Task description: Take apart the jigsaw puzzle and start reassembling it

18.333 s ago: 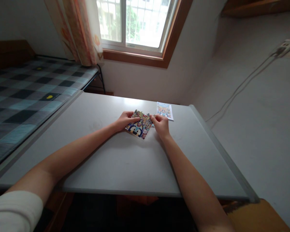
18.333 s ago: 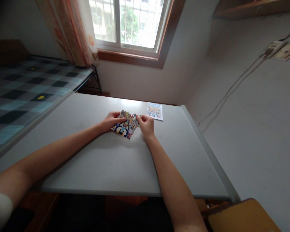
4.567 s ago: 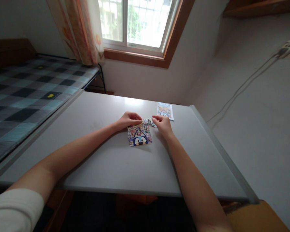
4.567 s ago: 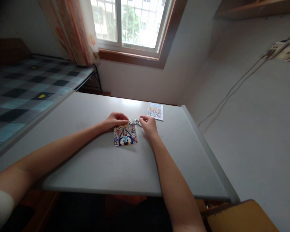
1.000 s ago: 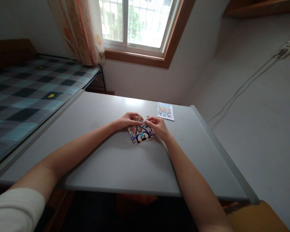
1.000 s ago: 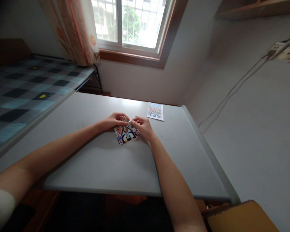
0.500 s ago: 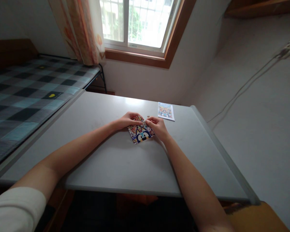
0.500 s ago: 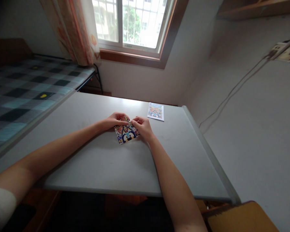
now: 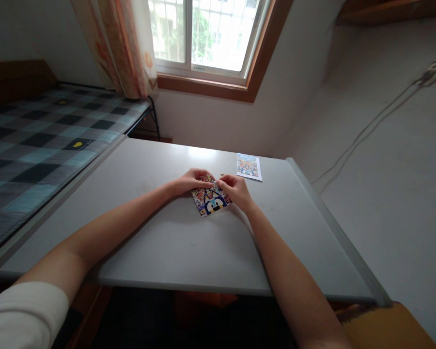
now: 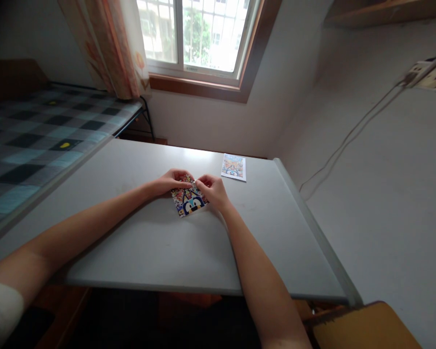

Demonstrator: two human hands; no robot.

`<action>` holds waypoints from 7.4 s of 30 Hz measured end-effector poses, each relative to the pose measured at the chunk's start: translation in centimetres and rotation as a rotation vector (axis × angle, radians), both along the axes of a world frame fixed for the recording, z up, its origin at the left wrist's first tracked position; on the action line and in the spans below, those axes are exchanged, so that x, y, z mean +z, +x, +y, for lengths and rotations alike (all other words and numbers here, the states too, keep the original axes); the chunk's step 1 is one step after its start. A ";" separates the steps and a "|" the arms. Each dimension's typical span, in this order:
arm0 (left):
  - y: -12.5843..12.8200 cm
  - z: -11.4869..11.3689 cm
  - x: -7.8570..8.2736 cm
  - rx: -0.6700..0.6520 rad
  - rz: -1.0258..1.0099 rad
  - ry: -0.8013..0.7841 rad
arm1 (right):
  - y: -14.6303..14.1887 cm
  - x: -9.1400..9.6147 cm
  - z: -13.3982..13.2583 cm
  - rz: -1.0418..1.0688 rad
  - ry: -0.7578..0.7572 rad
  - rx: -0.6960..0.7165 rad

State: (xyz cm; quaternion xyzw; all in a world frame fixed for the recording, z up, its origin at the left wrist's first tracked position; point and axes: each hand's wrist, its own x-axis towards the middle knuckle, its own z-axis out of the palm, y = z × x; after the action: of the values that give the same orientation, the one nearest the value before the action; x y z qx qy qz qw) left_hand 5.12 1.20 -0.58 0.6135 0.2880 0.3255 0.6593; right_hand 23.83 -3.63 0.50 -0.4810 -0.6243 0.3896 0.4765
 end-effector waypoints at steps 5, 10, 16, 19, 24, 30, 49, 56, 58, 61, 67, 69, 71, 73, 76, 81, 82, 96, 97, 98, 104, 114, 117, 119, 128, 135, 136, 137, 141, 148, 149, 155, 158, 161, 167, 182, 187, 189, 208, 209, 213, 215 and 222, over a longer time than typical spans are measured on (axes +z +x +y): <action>0.0 0.1 -0.1 0.005 0.007 0.001 | 0.1 -0.1 0.1 -0.122 0.135 -0.016; 0.0 0.1 0.1 0.007 -0.001 -0.005 | 0.1 -0.2 0.1 -0.147 0.207 -0.011; 0.0 0.2 -0.1 0.014 -0.020 -0.031 | 0.7 -0.1 0.5 -0.086 0.222 -0.184; 0.0 0.2 -0.2 0.007 -0.016 -0.032 | 1.6 -0.6 1.1 -0.158 0.114 -0.269; 0.0 0.0 -0.1 0.033 -0.024 -0.042 | 2.1 -0.5 1.1 -0.246 0.123 -0.258; -0.1 0.3 -0.4 0.101 -0.138 -0.106 | 1.0 0.7 0.0 -0.020 -0.114 0.018; 0.2 0.1 -1.3 0.131 -0.129 -0.034 | 0.9 -0.1 1.0 0.175 -0.124 -0.273; 0.3 0.2 -1.3 0.128 -0.103 -0.026 | 1.0 -0.5 1.1 0.158 -0.133 -0.292; 0.3 0.2 -1.3 0.129 -0.114 -0.029 | 1.0 -0.5 1.1 0.114 -0.057 -0.299; 0.3 0.1 -1.3 0.127 -0.118 -0.031 | 1.1 -0.4 1.1 0.017 0.018 -0.323; 0.3 0.0 -1.4 0.103 -0.110 -0.035 | 1.2 -0.6 1.2 0.103 -0.086 -0.352; 0.3 0.1 -1.4 0.112 -0.103 -0.026 | 1.1 -0.5 1.2 0.088 -0.061 -0.344; 0.2 0.2 -1.4 0.118 -0.093 -0.014 | 1.1 -0.4 1.0 0.020 -0.006 -0.331; 0.2 0.2 -1.4 0.112 -0.076 0.004 | 1.1 -0.2 1.0 -0.026 0.021 -0.319; 0.1 0.3 -1.3 0.089 -0.047 0.035 | 1.1 -0.3 1.0 0.029 -0.054 -0.329; 0.1 0.1 -1.1 0.069 -0.025 0.051 | 1.1 -0.4 1.1 0.133 -0.165 -0.322; 0.1 0.1 -1.1 0.068 -0.033 0.047 | 1.0 -0.3 1.1 0.143 -0.153 -0.313; 0.2 0.1 -1.1 0.070 -0.063 0.035 | 1.2 -0.6 1.3 0.158 -0.086 -0.304; 0.2 0.1 -1.1 0.068 -0.062 0.039 | 1.2 -0.6 1.2 0.163 -0.102 -0.305; 0.2 0.1 -1.2 0.068 -0.059 0.043 | 1.2 -0.6 1.2 0.202 -0.139 -0.293; 0.0 0.3 -1.4 0.068 -0.074 0.051 | 0.7 0.0 1.2 0.522 -0.335 -0.116; 0.1 0.4 -1.6 0.053 -0.063 0.084 | 1.2 -1.1 1.8 0.367 -0.194 -0.292; 0.1 0.3 -1.5 0.059 -0.061 0.085 | 1.1 -1.0 1.8 0.431 -0.243 -0.256; 0.0 0.2 -1.4 0.057 -0.060 0.076 | 1.1 -0.8 1.8 0.461 -0.293 -0.213; 0.0 0.1 -1.2 0.082 -0.081 0.035 | 1.6 -0.5 1.3 0.103 -0.043 -0.255; 0.0 0.1 -1.2 0.075 -0.091 0.023 | 1.1 -0.1 1.4 0.484 -0.287 -0.115; 0.0 0.1 -1.2 0.072 -0.085 0.026 | 1.0 -0.1 1.4 0.519 -0.328 -0.105; -0.1 0.1 -1.3 0.067 -0.081 0.030 | 1.0 -0.1 1.4 0.540 -0.365 -0.101; 0.0 0.1 -1.2 0.056 -0.076 0.046 | 1.0 -0.1 1.4 0.562 -0.451 -0.105; 0.1 0.0 -1.1 0.060 -0.099 0.034 | 1.4 -0.2 1.7 0.509 -0.255 -0.189; 0.1 0.0 -1.1 0.063 -0.101 0.033 | 1.6 -0.3 1.8 0.458 -0.223 -0.206; 0.1 0.3 -1.4 0.084 -0.120 0.009 | 3.2 -0.7 1.8 -0.064 0.130 -0.429; 0.2 0.5 -1.5 0.136 -0.147 -0.012 | 2.9 -0.4 1.6 -0.091 0.126 -0.306; 0.3 0.6 -1.5 0.192 -0.228 -0.040 | 2.1 -0.2 1.3 -0.007 0.037 -0.150; 0.5 0.7 -1.3 0.258 -0.323 -0.110 | 1.3 -0.2 0.8 0.049 -0.032 -0.067; 0.7 -0.4 -1.2 0.221 -0.230 -0.052 | 0.8 -0.6 0.7 0.070 -0.062 -0.041; 0.9 -0.4 -1.0 0.216 -0.258 -0.075 | 0.5 -0.4 0.5 0.193 -0.119 -0.028; 0.9 -0.4 -1.0 0.210 -0.273 -0.084 | 0.3 -0.3 0.4 0.254 -0.148 -0.031; 0.9 -0.2 -1.2 0.217 -0.319 -0.102 | 0.4 0.4 -0.2 -0.200 0.309 -0.107; 0.9 -0.2 -1.2 0.212 -0.323 -0.104 | 0.4 0.4 -0.3 -0.215 0.331 -0.105; 0.8 -0.4 -0.9 0.226 -0.292 -0.084 | 0.2 0.0 0.2 -0.067 0.144 -0.109; 0.7 -0.4 -0.7 0.228 -0.273 -0.078 | 0.0 -0.3 0.5 0.074 -0.034 -0.107; 0.8 -0.2 -1.0 0.228 -0.294 -0.081 | 0.3 -0.4 0.5 -0.010 0.076 -0.131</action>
State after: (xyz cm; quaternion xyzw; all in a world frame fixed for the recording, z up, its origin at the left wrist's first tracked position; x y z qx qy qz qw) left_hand 5.89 1.00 -1.56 0.4957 0.2693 0.4722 0.6774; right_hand 24.11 -3.17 0.11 -0.5043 -0.6082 0.3315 0.5157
